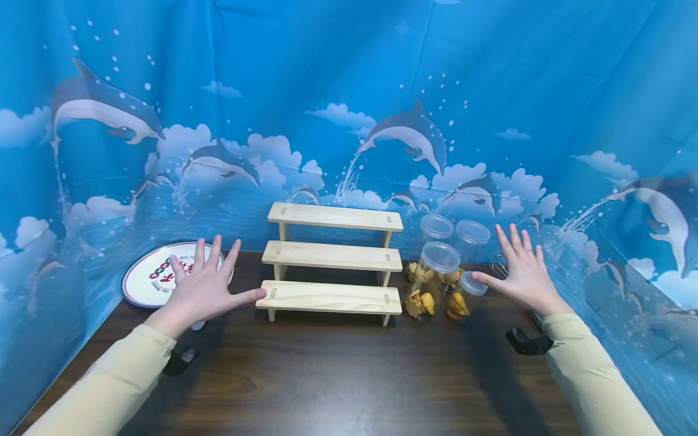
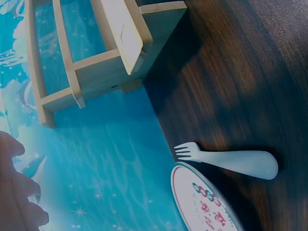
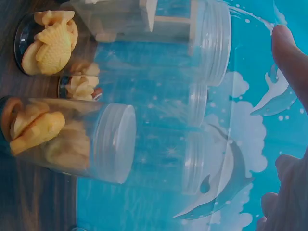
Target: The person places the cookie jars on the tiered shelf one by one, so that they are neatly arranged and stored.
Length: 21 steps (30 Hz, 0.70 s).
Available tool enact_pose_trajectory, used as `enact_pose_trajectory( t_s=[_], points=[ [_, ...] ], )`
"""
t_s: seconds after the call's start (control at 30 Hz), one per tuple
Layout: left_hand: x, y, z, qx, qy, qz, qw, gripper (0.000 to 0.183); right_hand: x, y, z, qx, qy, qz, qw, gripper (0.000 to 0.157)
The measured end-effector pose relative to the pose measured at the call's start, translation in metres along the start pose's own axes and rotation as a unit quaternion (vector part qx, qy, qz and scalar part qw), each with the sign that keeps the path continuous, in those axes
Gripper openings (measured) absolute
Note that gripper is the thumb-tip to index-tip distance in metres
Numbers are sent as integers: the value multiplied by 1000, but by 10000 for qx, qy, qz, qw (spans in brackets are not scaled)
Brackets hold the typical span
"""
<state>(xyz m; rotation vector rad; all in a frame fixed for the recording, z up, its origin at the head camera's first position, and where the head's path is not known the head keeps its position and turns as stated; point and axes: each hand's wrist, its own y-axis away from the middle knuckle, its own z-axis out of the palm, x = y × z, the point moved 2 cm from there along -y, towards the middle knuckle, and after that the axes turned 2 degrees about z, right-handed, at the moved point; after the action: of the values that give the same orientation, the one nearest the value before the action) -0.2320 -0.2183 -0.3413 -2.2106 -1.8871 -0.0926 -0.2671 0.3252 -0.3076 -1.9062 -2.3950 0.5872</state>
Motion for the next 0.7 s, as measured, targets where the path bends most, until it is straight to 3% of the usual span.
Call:
enact_pose_trajectory(
  t_s=[0.23,0.43,0.7],
  points=[
    [0,-9,4,-212,398,77,9990,117,8,-3,2,20,-218,87,9997,105],
    [5,-17,10,-454,1144,168,9923,113,17,-9,1,-77,-701,321,9970,105],
    [2,-29,23,-653,1735,-162,9825,99,31,-18,7,-233,-1520,917,9838,103]
  ],
)
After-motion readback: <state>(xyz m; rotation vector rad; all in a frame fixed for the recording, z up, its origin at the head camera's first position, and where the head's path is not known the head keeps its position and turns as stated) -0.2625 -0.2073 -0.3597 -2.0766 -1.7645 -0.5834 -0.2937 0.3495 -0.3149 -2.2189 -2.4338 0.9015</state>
